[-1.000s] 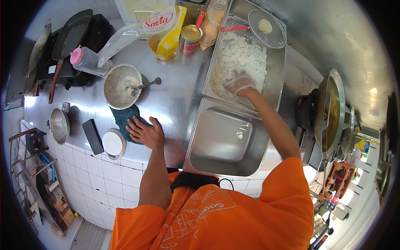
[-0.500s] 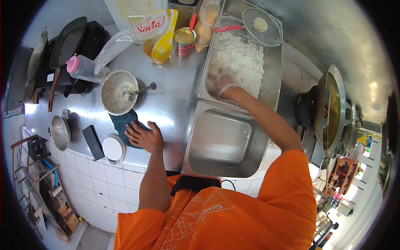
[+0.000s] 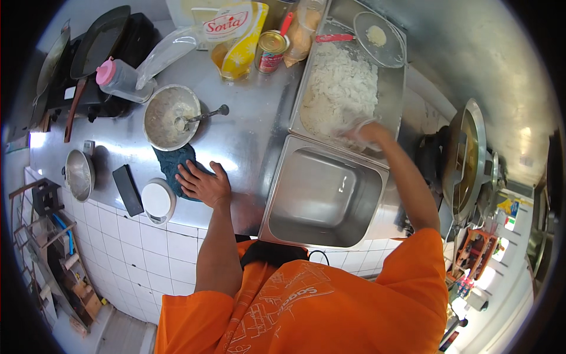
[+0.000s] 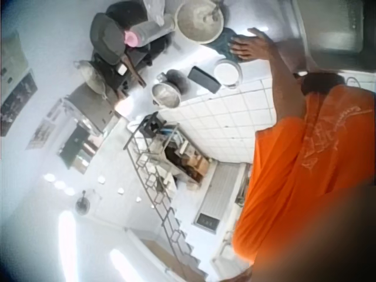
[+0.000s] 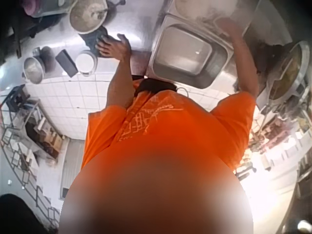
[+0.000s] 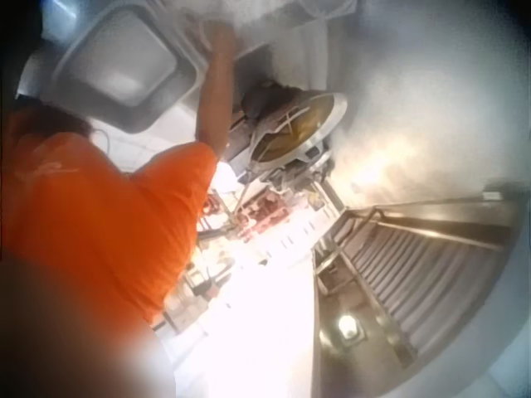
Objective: The person coats pieces of food with flour in a metal tray by hand, shakes off the excess flour, and places the coated pieces into a metal strainer.
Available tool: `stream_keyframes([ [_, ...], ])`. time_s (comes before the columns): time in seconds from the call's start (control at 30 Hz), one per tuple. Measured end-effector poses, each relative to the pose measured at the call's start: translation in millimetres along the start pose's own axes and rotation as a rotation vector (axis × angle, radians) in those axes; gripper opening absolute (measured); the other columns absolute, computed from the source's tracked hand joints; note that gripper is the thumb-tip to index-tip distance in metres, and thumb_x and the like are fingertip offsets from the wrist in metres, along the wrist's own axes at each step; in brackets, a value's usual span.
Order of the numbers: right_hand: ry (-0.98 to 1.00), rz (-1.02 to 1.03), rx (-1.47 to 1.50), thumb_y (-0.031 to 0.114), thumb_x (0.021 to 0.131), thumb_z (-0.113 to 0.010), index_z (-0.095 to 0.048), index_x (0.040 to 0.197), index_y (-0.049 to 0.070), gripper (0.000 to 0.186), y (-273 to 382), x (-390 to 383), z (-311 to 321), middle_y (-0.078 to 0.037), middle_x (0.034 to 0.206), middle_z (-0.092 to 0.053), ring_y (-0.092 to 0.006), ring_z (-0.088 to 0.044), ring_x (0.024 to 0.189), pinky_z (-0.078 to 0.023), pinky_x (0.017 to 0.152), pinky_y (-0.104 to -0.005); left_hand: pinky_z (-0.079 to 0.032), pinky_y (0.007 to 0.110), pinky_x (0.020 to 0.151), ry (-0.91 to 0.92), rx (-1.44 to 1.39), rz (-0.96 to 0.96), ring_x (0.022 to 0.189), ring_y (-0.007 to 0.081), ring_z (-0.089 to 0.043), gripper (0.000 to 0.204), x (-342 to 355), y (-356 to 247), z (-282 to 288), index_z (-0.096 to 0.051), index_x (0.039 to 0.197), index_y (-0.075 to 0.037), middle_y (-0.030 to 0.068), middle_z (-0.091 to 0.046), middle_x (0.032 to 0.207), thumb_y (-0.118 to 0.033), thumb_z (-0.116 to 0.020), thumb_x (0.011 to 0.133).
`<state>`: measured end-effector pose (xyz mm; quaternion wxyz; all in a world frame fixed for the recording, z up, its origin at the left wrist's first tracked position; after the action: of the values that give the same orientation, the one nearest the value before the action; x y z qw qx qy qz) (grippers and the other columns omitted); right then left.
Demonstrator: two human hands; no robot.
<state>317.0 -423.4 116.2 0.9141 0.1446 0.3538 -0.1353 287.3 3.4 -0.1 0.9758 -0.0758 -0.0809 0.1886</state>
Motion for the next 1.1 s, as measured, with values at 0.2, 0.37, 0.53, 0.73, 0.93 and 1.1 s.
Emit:
stream_keyframes([
  [0.2,0.01,0.025,0.056,0.041,0.076,-0.08,-0.033,0.149,0.0,0.096,-41.8,79.8,-65.1,-0.032,0.139,-0.049,-0.0396,-0.051,0.128,-0.044,0.104,-0.0403,-0.013,0.057,0.118,0.0,-0.005,-0.006,0.15,0.0398,-0.012,0.074,-3.8,-0.2,-3.4,-0.033,0.15,-0.007,0.0147,-0.023,0.16,-0.052,-0.047,0.093],
  [0.37,-0.262,-0.158,0.898,0.041,0.084,-0.074,-0.037,0.148,0.006,0.082,-15.9,25.7,15.4,-0.026,0.14,-0.051,-0.0342,-0.052,0.127,-0.047,0.098,-0.0412,-0.014,0.057,0.117,-0.011,0.035,-0.003,0.149,0.0403,-0.013,0.074,-4.5,4.4,-5.2,-0.032,0.15,-0.007,0.0157,-0.022,0.16,-0.052,-0.045,0.093],
  [0.53,-0.275,-0.179,0.208,0.062,0.085,-0.062,-0.039,0.149,0.004,0.089,-59.2,71.4,16.7,-0.03,0.142,-0.047,-0.0385,-0.05,0.129,-0.044,0.104,-0.0415,-0.014,0.058,0.117,-0.006,0.005,-0.006,0.149,0.0409,-0.013,0.073,-4.1,-3.4,-2.4,-0.032,0.15,-0.007,0.016,-0.022,0.16,-0.05,-0.046,0.093],
  [0.73,-0.275,-0.145,-0.126,0.058,0.072,-0.072,-0.03,0.148,-0.01,0.11,-15.8,74.5,-24.2,-0.031,0.138,-0.05,-0.0416,-0.05,0.128,-0.042,0.106,-0.0411,-0.014,0.058,0.117,-0.016,0.028,0.005,0.149,0.0405,-0.013,0.073,-4.5,9.4,-3.0,-0.032,0.15,-0.007,0.016,-0.022,0.16,-0.051,-0.046,0.093],
  [0.93,-0.329,-0.046,0.459,0.045,0.076,-0.077,-0.041,0.144,-0.004,0.091,-18.3,18.9,14.6,-0.031,0.127,-0.058,-0.0366,-0.06,0.112,-0.046,0.098,-0.0379,-0.014,0.058,0.117,-0.013,0.019,-0.006,0.149,0.0408,-0.014,0.072,-3.0,-2.4,-1.2,-0.033,0.15,-0.007,0.0162,-0.023,0.16,-0.049,-0.047,0.093],
  [1.1,-0.419,-0.162,0.477,0.033,0.079,-0.078,-0.047,0.143,0.001,0.078,-2.5,-26.4,71.7,-0.022,0.122,-0.064,-0.0288,-0.063,0.108,-0.048,0.094,-0.0342,-0.015,0.059,0.117,-0.031,0.007,-0.005,0.149,0.0405,-0.014,0.072,-2.6,-0.5,-2.6,-0.034,0.149,-0.008,0.0157,-0.024,0.159,-0.05,-0.047,0.092],
])
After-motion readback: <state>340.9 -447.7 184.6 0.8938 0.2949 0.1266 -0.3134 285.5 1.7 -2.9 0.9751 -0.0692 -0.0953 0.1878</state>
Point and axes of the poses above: each hand's wrist, its own x-axis towards the middle knuckle, its own z-axis out of the back of the hand, y = z × x, the point moved 2 cm from there along x, towards the middle knuckle
